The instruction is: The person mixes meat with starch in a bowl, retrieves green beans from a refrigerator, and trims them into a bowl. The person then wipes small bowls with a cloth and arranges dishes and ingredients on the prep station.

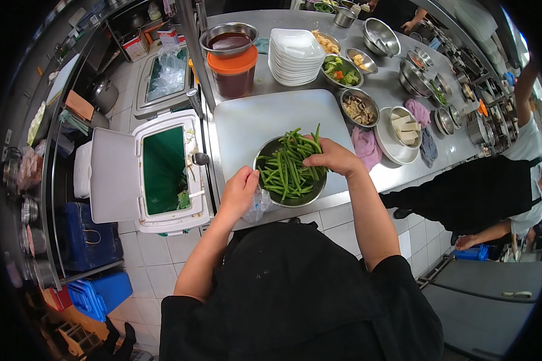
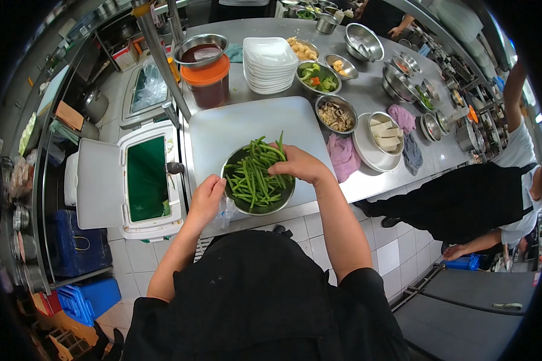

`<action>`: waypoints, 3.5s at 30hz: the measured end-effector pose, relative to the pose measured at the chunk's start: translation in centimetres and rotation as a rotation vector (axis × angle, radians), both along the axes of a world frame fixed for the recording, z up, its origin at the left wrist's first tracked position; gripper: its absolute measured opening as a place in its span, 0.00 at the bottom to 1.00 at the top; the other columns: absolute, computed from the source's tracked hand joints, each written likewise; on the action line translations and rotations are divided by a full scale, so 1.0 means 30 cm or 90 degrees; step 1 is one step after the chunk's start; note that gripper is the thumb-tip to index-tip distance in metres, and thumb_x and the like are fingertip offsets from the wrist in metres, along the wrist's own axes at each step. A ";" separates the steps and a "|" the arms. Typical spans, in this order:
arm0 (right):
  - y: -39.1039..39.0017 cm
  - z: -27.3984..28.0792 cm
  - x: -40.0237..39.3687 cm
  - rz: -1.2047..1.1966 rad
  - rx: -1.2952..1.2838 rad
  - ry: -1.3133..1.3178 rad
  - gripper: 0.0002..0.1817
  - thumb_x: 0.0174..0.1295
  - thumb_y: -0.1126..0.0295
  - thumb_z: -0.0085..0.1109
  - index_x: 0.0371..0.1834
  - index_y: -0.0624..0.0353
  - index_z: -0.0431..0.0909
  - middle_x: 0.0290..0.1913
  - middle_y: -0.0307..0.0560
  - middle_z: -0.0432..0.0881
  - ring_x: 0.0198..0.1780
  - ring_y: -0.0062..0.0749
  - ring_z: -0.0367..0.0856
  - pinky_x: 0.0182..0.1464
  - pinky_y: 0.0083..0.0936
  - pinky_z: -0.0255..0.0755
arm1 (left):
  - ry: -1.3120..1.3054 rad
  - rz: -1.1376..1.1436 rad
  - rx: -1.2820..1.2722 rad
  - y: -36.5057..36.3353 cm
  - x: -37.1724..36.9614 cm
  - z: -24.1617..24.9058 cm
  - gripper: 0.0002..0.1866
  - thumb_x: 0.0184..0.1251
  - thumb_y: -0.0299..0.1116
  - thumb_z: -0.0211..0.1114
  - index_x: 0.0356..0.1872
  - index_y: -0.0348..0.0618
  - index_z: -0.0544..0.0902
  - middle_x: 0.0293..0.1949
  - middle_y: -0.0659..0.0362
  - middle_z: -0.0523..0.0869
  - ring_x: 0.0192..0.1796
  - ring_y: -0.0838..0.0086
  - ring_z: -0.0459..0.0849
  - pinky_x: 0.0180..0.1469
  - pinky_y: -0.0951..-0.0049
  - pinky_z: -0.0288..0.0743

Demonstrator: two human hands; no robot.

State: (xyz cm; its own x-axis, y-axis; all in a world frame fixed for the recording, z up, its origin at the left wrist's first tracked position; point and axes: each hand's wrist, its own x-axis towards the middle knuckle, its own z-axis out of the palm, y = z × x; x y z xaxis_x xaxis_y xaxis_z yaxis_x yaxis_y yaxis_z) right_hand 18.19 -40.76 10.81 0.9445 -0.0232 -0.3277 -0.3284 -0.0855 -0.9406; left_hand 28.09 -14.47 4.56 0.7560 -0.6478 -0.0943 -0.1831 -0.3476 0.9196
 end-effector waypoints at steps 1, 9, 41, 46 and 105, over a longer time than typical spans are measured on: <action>0.004 0.005 0.001 0.000 0.001 0.000 0.36 0.52 0.68 0.66 0.67 0.67 0.69 0.53 0.48 0.83 0.54 0.30 0.79 0.61 0.24 0.68 | 0.002 0.000 0.003 0.000 0.000 -0.001 0.18 0.76 0.42 0.54 0.32 0.35 0.75 0.23 0.50 0.78 0.27 0.63 0.77 0.34 0.63 0.71; 0.045 0.012 0.016 0.032 -0.206 0.003 0.36 0.54 0.66 0.65 0.68 0.65 0.69 0.55 0.51 0.82 0.55 0.36 0.80 0.62 0.26 0.69 | -0.003 0.000 -0.004 0.003 -0.002 -0.008 0.18 0.76 0.42 0.54 0.32 0.35 0.75 0.23 0.50 0.78 0.27 0.64 0.77 0.34 0.64 0.71; 0.129 0.082 -0.176 -0.110 -0.452 -0.158 0.09 0.64 0.71 0.57 0.44 0.60 0.83 0.41 0.49 0.84 0.43 0.44 0.83 0.47 0.33 0.75 | 0.001 0.010 0.012 0.008 0.015 -0.013 0.18 0.77 0.41 0.54 0.32 0.35 0.75 0.21 0.53 0.76 0.26 0.67 0.75 0.33 0.64 0.70; 0.068 0.023 -0.215 -0.259 -0.413 -0.107 0.10 0.65 0.70 0.59 0.46 0.59 0.83 0.42 0.46 0.86 0.41 0.34 0.83 0.43 0.27 0.75 | 0.019 0.008 0.002 0.006 0.021 -0.024 0.18 0.77 0.41 0.54 0.32 0.35 0.75 0.21 0.54 0.76 0.26 0.68 0.73 0.33 0.65 0.69; 0.248 -0.350 -0.067 -0.756 -0.001 -0.074 0.24 0.75 0.51 0.45 0.50 0.64 0.75 0.44 0.46 0.79 0.46 0.30 0.79 0.49 0.28 0.73 | -0.265 0.497 -0.070 0.236 1.740 -0.489 0.14 0.63 0.30 0.57 0.46 0.38 0.83 0.45 0.45 0.84 0.51 0.50 0.81 0.56 0.56 0.74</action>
State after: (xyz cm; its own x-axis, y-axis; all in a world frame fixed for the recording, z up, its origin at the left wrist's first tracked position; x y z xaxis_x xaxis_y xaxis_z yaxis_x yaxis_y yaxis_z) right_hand 16.18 -33.32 0.29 0.3565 -0.9026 -0.2414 -0.1157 0.2137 -0.9700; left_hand 80.30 -7.39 -10.10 0.9444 0.0770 0.3195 -0.2585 -0.4265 0.8668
